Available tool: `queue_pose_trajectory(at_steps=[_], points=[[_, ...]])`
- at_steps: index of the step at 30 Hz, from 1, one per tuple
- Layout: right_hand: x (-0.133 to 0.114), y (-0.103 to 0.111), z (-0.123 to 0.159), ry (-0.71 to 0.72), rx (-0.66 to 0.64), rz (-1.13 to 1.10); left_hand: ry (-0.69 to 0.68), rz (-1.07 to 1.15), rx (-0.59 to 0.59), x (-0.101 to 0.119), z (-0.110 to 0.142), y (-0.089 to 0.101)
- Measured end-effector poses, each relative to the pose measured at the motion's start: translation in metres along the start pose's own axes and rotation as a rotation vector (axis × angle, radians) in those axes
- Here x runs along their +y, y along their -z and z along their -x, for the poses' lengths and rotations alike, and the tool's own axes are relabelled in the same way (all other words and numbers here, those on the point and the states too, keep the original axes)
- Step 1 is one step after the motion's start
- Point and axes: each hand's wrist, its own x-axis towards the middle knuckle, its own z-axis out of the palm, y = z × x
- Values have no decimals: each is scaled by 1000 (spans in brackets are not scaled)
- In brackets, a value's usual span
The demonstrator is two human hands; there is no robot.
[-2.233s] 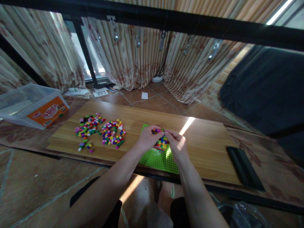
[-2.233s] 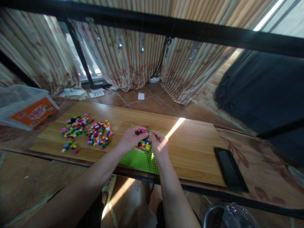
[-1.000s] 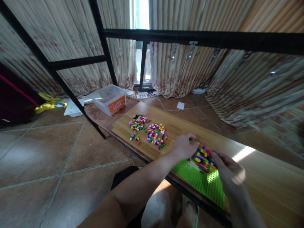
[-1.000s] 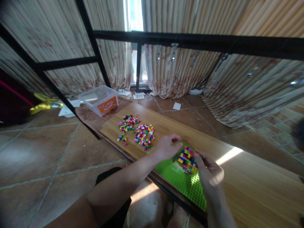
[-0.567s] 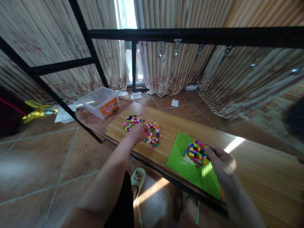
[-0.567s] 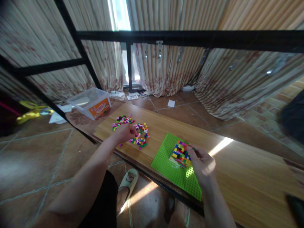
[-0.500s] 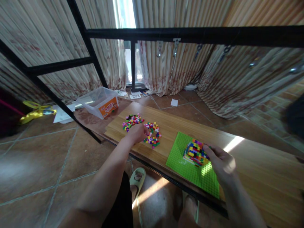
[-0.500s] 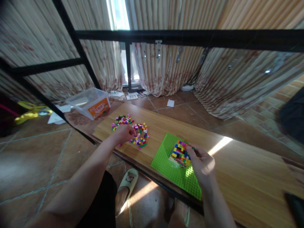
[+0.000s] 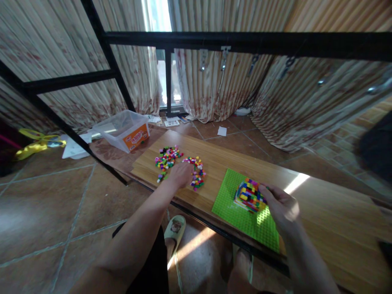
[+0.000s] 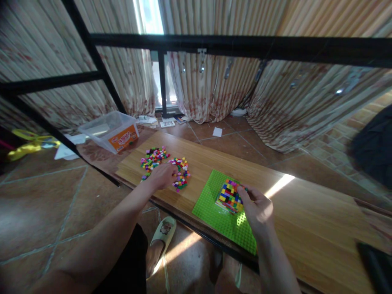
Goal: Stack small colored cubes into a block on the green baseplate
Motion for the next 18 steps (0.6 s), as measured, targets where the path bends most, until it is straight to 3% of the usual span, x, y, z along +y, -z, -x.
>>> queue_pose_trajectory(at_steps=[4,7,13,18], points=[[0,-1,0,8,-11,-8,-111,88,132,2,-1,4],[-1,-2,1,13,-35,-57,-185,281,223,16,-4,3],[-2,-4,1,4,-64,-217,-354,834,178,81,-7,-16],[-3,-2,2,-10,-81,-364,-378,922,173,122,-5,-20]])
